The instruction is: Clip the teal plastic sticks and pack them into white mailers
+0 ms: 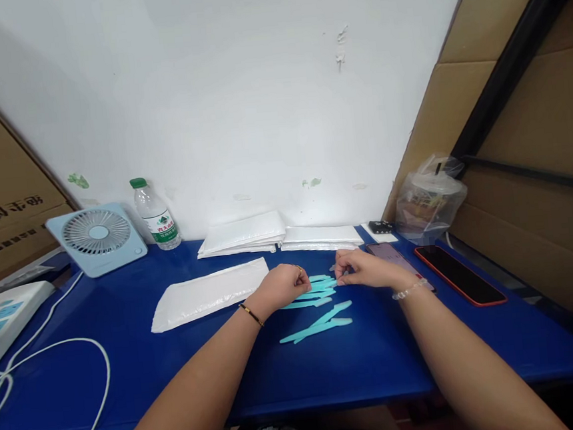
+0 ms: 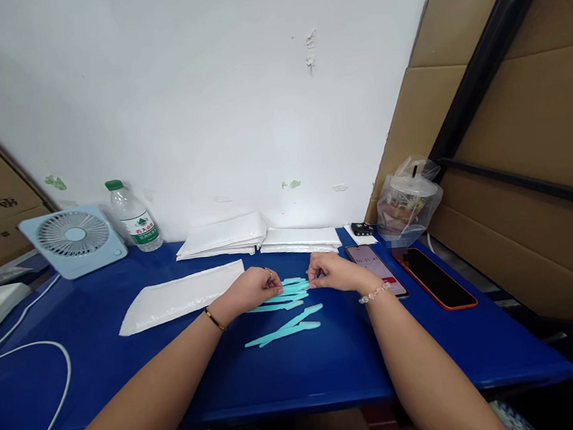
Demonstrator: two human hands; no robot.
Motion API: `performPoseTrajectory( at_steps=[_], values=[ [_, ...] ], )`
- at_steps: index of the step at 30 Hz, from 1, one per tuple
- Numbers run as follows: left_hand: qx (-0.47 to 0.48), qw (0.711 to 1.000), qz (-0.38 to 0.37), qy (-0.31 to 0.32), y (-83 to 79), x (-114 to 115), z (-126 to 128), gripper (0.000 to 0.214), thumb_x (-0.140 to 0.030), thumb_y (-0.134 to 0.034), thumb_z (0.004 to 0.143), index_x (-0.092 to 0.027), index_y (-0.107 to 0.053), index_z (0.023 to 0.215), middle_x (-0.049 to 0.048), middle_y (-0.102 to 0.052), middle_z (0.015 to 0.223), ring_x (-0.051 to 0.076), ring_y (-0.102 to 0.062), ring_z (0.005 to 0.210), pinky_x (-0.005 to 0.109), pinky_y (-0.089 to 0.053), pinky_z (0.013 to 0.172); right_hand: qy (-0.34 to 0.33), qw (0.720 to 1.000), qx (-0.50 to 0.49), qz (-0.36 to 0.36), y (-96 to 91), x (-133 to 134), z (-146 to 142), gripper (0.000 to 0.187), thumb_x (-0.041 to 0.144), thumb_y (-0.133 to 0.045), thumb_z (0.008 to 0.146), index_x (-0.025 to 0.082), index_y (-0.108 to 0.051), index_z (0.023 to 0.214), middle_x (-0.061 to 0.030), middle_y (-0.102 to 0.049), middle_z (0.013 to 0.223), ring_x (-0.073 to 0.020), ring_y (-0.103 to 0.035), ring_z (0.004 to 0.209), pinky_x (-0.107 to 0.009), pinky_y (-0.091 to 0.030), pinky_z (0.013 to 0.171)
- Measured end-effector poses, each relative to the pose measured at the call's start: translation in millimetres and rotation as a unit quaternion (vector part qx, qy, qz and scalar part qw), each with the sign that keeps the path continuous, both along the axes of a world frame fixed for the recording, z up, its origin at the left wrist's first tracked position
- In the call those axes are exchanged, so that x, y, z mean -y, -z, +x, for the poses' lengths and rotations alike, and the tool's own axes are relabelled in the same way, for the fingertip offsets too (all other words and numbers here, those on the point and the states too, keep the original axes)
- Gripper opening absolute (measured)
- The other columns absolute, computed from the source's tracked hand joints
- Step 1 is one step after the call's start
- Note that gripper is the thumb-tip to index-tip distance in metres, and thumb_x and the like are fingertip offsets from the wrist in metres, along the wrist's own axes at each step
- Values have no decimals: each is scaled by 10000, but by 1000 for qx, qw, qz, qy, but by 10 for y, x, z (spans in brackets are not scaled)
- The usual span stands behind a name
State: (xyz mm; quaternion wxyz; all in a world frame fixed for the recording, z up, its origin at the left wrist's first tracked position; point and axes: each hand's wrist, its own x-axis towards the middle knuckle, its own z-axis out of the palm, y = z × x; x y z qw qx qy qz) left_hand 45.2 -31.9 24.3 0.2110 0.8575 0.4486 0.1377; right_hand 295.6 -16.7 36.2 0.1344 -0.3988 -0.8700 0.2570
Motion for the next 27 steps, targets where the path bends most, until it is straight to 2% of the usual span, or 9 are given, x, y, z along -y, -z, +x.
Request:
performPoseTrajectory(
  at_steps=[2, 6, 9, 12, 15, 17, 20, 24, 27],
  values=[
    [-3, 1000, -6, -19, -17, -23, -48, 176, -333, -560, 772, -210, -686, 777, 3, -686, 766, 136, -587, 674, 220, -363, 541, 23, 1000, 4, -5, 25, -40, 98, 196, 369, -621, 769, 178, -659, 756, -42, -580, 841, -166, -547, 770, -268, -408, 681],
    [-19, 999, -38, -11, -42, -31, -101, 182, -365, -604, 731, -212, -691, 777, 1, -683, 761, 142, -593, 679, 220, -365, 532, 58, 998, 24, -8, 68, -83, 173, 176, 352, -670, 720, 179, -668, 753, -37, -587, 842, -163, -554, 743, -260, -405, 656],
    [-4, 999, 2, -35, 16, -53, -99, 216, -398, -601, 733, -221, -676, 833, 5, -670, 808, 150, -591, 707, 231, -383, 566, 63, 997, -7, 34, 111, -73, 10, 155, 334, -618, 777, 186, -666, 774, -39, -576, 858, -165, -559, 775, -265, -406, 685],
    [0, 997, 57, -58, 106, -96, -90, 230, -381, -604, 730, -219, -665, 881, 27, -658, 885, 173, -591, 799, 246, -413, 651, 72, 994, 0, 83, 169, -65, -229, 134, 321, -618, 790, 201, -668, 822, -31, -564, 864, -169, -552, 804, -311, -386, 786],
    [-9, 997, 49, -52, 149, -122, -77, 170, -332, -587, 742, -210, -663, 833, 26, -663, 862, 168, -590, 788, 245, -414, 662, 64, 994, 21, 90, 204, -68, -373, 103, 294, -653, 765, 196, -662, 795, -26, -558, 862, -169, -543, 815, -348, -359, 846],
    [-10, 998, 38, -55, 132, -121, -64, 144, -308, -563, 758, -203, -657, 787, 18, -668, 805, 155, -585, 737, 240, -401, 627, 57, 996, 8, 75, 196, -70, -384, 96, 283, -643, 771, 187, -657, 766, -26, -553, 853, -158, -538, 788, -317, -382, 794],
    [11, 998, 26, -63, 61, -105, -58, 155, -302, -544, 772, -194, -656, 783, 12, -672, 774, 143, -577, 690, 235, -385, 590, 48, 997, -37, 50, 141, -71, -293, 129, 305, -629, 777, 182, -658, 752, -25, -551, 836, -141, -534, 736, -262, -401, 682],
    [21, 997, -5, -69, -19, -96, -102, 177, -304, -529, 778, -187, -662, 782, 14, -665, 748, 144, -579, 672, 235, -388, 578, 80, 995, -55, 20, 79, -93, -51, 193, 361, -649, 744, 171, -658, 709, -26, -574, 795, -143, -541, 708, -248, -404, 631],
    [10, 999, -30, -44, -4, -106, -142, 231, -361, -563, 769, -190, -671, 880, 34, -672, 845, 176, -600, 779, 253, -434, 659, 107, 994, -31, -6, 69, -105, 96, 198, 372, -681, 700, 175, -673, 719, -25, -595, 793, -155, -556, 713, -250, -406, 622]
  ],
)
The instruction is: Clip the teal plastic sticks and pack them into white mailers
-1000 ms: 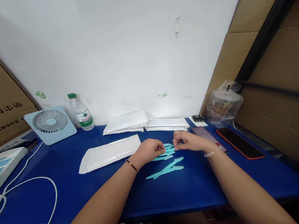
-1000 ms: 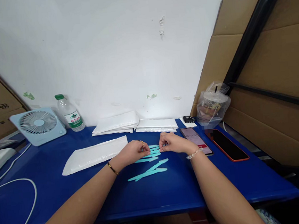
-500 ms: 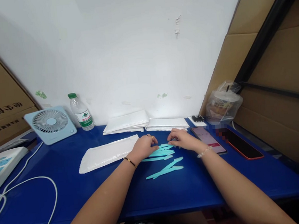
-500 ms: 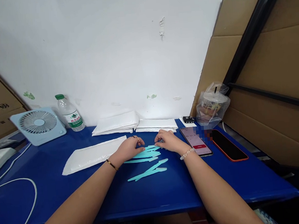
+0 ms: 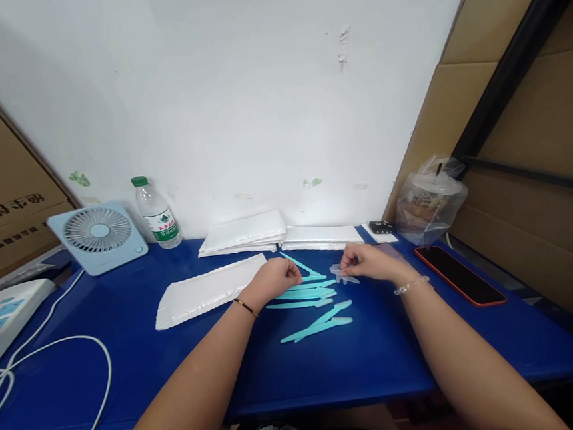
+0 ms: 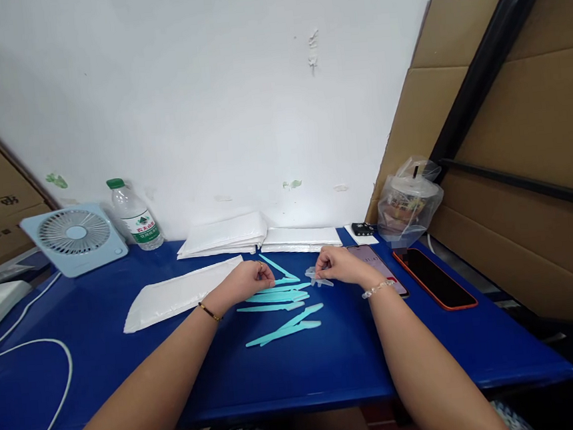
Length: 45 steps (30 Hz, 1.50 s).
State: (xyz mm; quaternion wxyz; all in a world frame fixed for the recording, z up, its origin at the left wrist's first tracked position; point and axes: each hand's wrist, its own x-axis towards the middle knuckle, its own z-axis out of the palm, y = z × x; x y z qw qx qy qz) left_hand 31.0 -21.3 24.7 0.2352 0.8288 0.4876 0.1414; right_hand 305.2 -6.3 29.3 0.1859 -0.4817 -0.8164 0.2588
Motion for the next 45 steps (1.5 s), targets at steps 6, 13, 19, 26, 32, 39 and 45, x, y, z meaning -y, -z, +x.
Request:
performPoseTrajectory(
  at_steps=[6, 13, 19, 26, 32, 39, 45],
  values=[
    [-51, 990, 94, 89, 104, 8, -12, 755, -639, -622, 669, -270, -461, 1307, 97, -417, 1385, 318, -304, 1294, 442, -273, 1022, -81, 996, 13, 23, -99, 196, -213, 202, 377, -635, 760, 194, -686, 830, -39, -592, 870, -156, -551, 750, -265, -400, 663],
    [-113, 984, 92, 104, 71, 58, -7, 803, -709, -620, 604, -284, -483, 1271, 90, -502, 1235, 314, -395, 1181, 430, -291, 946, -174, 975, 126, 57, -109, 419, -603, 110, 296, -711, 702, 201, -684, 752, 3, -563, 783, -135, -516, 712, -322, -306, 787],
    [-114, 980, 107, 122, 129, 18, -19, 937, -747, -605, 579, -273, -384, 1357, 116, -399, 1384, 347, -290, 1280, 473, -215, 992, -156, 973, 136, 106, -55, 397, -614, 41, 125, -622, 645, 163, -623, 662, 8, -546, 745, -112, -496, 653, -321, -296, 801],
    [-102, 983, 111, 110, 65, 56, 45, 641, -638, -636, 659, -252, -570, 1166, 68, -596, 1103, 254, -541, 1013, 337, -350, 832, -123, 988, 52, 82, -133, 309, -345, 107, 95, -557, 646, 167, -602, 711, -8, -571, 790, -119, -507, 668, -255, -370, 676],
    [-51, 984, 134, 110, 10, 93, 126, 327, -450, -415, 900, -219, -642, 944, 27, -672, 908, 178, -598, 853, 270, -382, 731, -91, 996, -15, 13, -131, 243, -200, 145, 263, -499, 829, 169, -608, 847, -13, -587, 720, -122, -500, 614, -230, -390, 573],
    [-44, 990, 114, 76, 28, 34, 68, 328, -383, -391, 915, -226, -672, 976, 15, -675, 1070, 171, -595, 956, 246, -420, 797, -26, 998, 47, 12, -49, 94, 31, 213, 340, -528, 823, 160, -641, 826, -27, -604, 689, -138, -518, 603, -245, -390, 560],
    [-68, 987, 99, 108, 120, 52, 87, 456, -438, -582, 794, -259, -565, 1213, 48, -608, 1170, 228, -531, 1078, 316, -404, 901, -105, 994, 39, 10, -160, 227, -83, 197, 340, -646, 740, 173, -680, 839, -48, -616, 858, -148, -553, 714, -247, -421, 614]
  ],
)
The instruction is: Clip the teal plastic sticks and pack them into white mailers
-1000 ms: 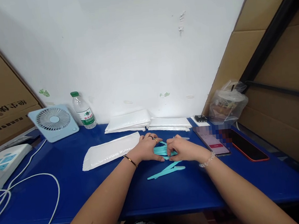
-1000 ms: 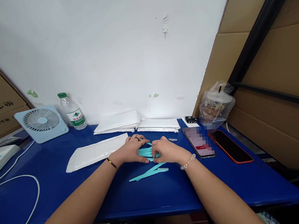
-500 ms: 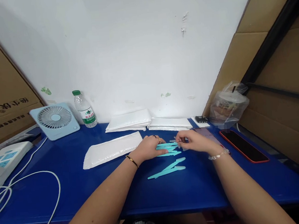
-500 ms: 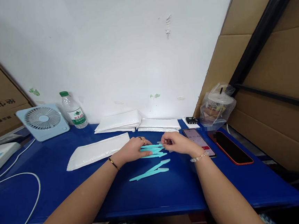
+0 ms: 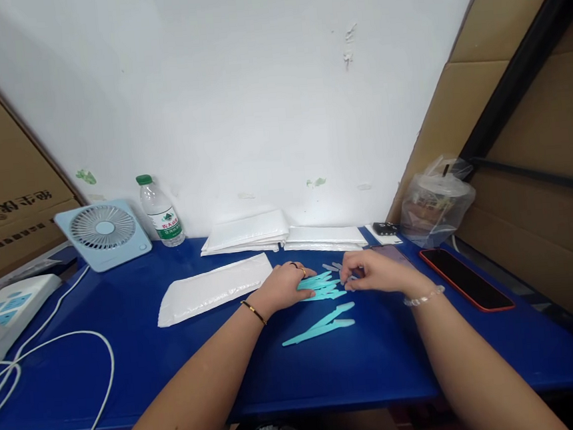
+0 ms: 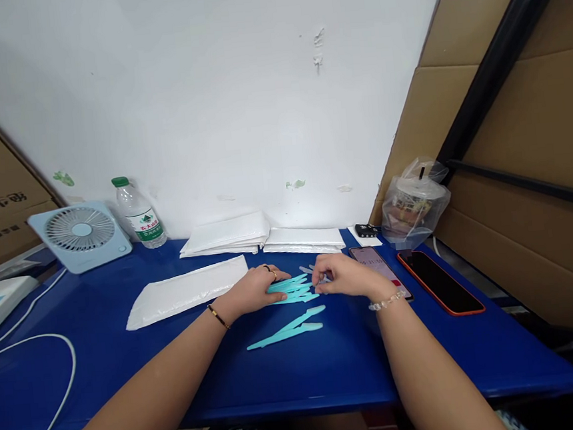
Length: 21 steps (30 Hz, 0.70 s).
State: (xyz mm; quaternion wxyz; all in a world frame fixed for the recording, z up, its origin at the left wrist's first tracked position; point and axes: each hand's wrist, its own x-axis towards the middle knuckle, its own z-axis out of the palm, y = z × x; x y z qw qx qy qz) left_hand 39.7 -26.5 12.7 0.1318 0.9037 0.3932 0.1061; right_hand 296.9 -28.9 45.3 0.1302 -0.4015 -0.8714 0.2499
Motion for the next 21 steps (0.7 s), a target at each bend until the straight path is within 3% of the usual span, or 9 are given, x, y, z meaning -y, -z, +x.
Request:
performPoseTrajectory(
  at_steps=[4, 8, 11, 14, 17, 21],
  values=[
    [5, 1000, -20, 10, 1, 5, 12, 371, -368, -575, 809, -237, -592, 1156, 48, -618, 1119, 211, -545, 1039, 289, -421, 867, -77, 995, 62, -33, 11, 115, -203, 149, 257, -713, 666, 177, -689, 790, -15, -597, 771, -134, -540, 672, -237, -406, 598],
    [51, 999, -9, 0, -105, 66, 23, 383, -467, -502, 848, -213, -605, 1116, 59, -621, 1098, 209, -548, 1020, 280, -431, 830, -76, 993, 86, -35, 47, 140, -283, 64, 226, -668, 708, 169, -646, 726, -1, -583, 738, -109, -503, 603, -228, -379, 559],
    [63, 997, -48, 14, -178, 140, 65, 417, -519, -474, 849, -215, -611, 1100, 43, -659, 978, 182, -591, 868, 253, -440, 701, -39, 998, 44, -7, 35, 132, -284, 91, 256, -629, 754, 169, -624, 778, -6, -578, 746, -114, -498, 618, -224, -369, 552],
    [23, 998, -53, 16, -187, 165, 107, 318, -430, -445, 882, -212, -666, 949, 33, -683, 854, 168, -597, 750, 248, -409, 632, -4, 1000, 9, -11, 32, 93, -229, 106, 266, -586, 785, 169, -618, 814, -2, -584, 705, -118, -506, 614, -221, -365, 546],
    [17, 1000, -18, -2, -154, 115, 96, 342, -371, -386, 912, -203, -682, 873, 48, -689, 875, 183, -603, 792, 260, -404, 664, 29, 999, -4, -39, 63, 9, -99, 142, 295, -582, 785, 158, -619, 791, -7, -602, 678, -121, -524, 606, -218, -370, 540],
    [-1, 1000, 11, -21, -104, 37, 25, 317, -353, -405, 901, -213, -675, 991, 64, -661, 991, 208, -579, 918, 287, -416, 757, 107, 994, 11, -28, 90, -90, 73, 157, 311, -616, 748, 155, -631, 741, -10, -595, 644, -120, -512, 576, -221, -370, 526]
  ],
)
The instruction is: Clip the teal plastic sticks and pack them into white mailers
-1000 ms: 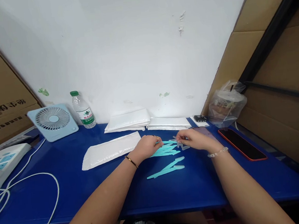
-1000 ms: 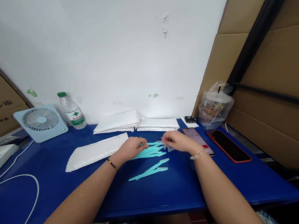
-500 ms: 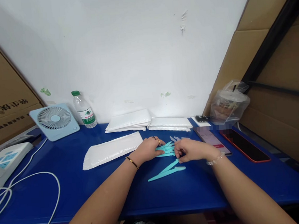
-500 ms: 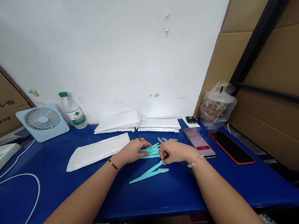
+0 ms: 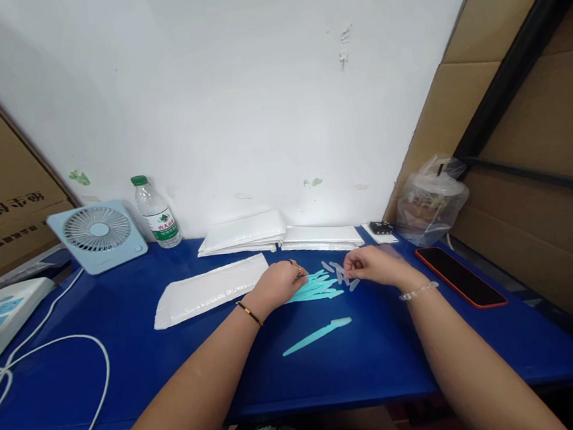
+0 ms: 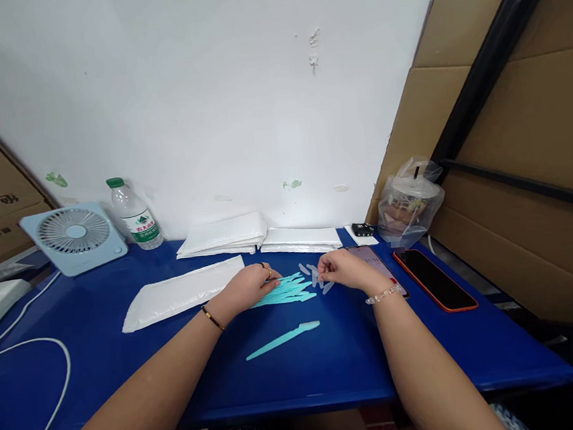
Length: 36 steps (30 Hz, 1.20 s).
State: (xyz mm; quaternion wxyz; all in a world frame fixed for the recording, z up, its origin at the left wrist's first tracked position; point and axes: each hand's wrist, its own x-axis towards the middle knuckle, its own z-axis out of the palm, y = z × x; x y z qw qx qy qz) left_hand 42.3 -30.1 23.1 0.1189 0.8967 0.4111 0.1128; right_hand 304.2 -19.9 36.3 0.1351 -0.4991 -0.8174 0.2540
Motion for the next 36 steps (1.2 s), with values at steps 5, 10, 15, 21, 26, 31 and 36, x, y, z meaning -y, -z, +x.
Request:
performPoseTrajectory(
  at_steps=[5, 10, 15, 21, 26, 31, 36],
  values=[
    [-3, 1000, 0, -10, 81, 28, -4, 684, -594, -615, 710, -246, -492, 1287, 89, -532, 1196, 274, -450, 1123, 347, -396, 898, -58, 998, -18, -3, -107, 133, -101, 219, 361, -671, 714, 165, -657, 811, -16, -615, 709, -133, -540, 626, -228, -394, 553],
    [0, 999, -34, 4, 126, 40, 36, 561, -461, -651, 736, -222, -531, 1229, 89, -546, 1167, 258, -480, 1085, 340, -406, 899, -211, 974, 64, -60, -107, 355, -431, 285, 368, -774, 601, 188, -673, 797, 8, -619, 737, -122, -535, 626, -222, -383, 549],
    [20, 998, -60, 28, 78, 14, 16, 484, -397, -699, 703, -209, -588, 1135, 74, -589, 1110, 240, -515, 1045, 316, -421, 881, -230, 967, 95, -53, -63, 409, -555, 93, 258, -681, 710, 186, -628, 737, 28, -574, 675, -93, -475, 561, -211, -333, 505],
    [43, 994, -85, 59, 73, 43, 8, 476, -433, -723, 663, -221, -609, 1074, 46, -610, 1035, 226, -556, 981, 292, -435, 808, -176, 977, -69, -96, -184, 327, -355, 204, 378, -621, 790, 179, -583, 814, 22, -545, 681, -105, -491, 613, -219, -387, 558],
    [67, 986, -156, 7, 26, 3, -114, 676, -584, -724, 582, -202, -573, 1119, 49, -613, 990, 220, -593, 875, 296, -465, 723, -26, 976, -215, -34, -139, 180, -254, 319, 488, -536, 832, 171, -567, 831, 2, -534, 692, -97, -469, 580, -220, -380, 515],
    [155, 980, -1, -125, -139, -17, -199, 955, -617, -727, 557, -157, -387, 1322, 136, -499, 1251, 291, -487, 1124, 371, -434, 898, 30, 972, -228, -54, -2, 113, -333, 323, 485, -601, 779, 165, -583, 812, 36, -516, 612, -54, -398, 434, -195, -319, 410],
    [85, 995, 31, -38, -141, 77, -41, 320, -405, -479, 869, -223, -566, 1118, 58, -615, 1067, 228, -546, 1015, 359, -399, 901, -9, 953, -289, -85, 40, 139, -465, 310, 430, -631, 770, 168, -605, 933, 46, -534, 605, -63, -466, 454, -198, -381, 442]
  ],
)
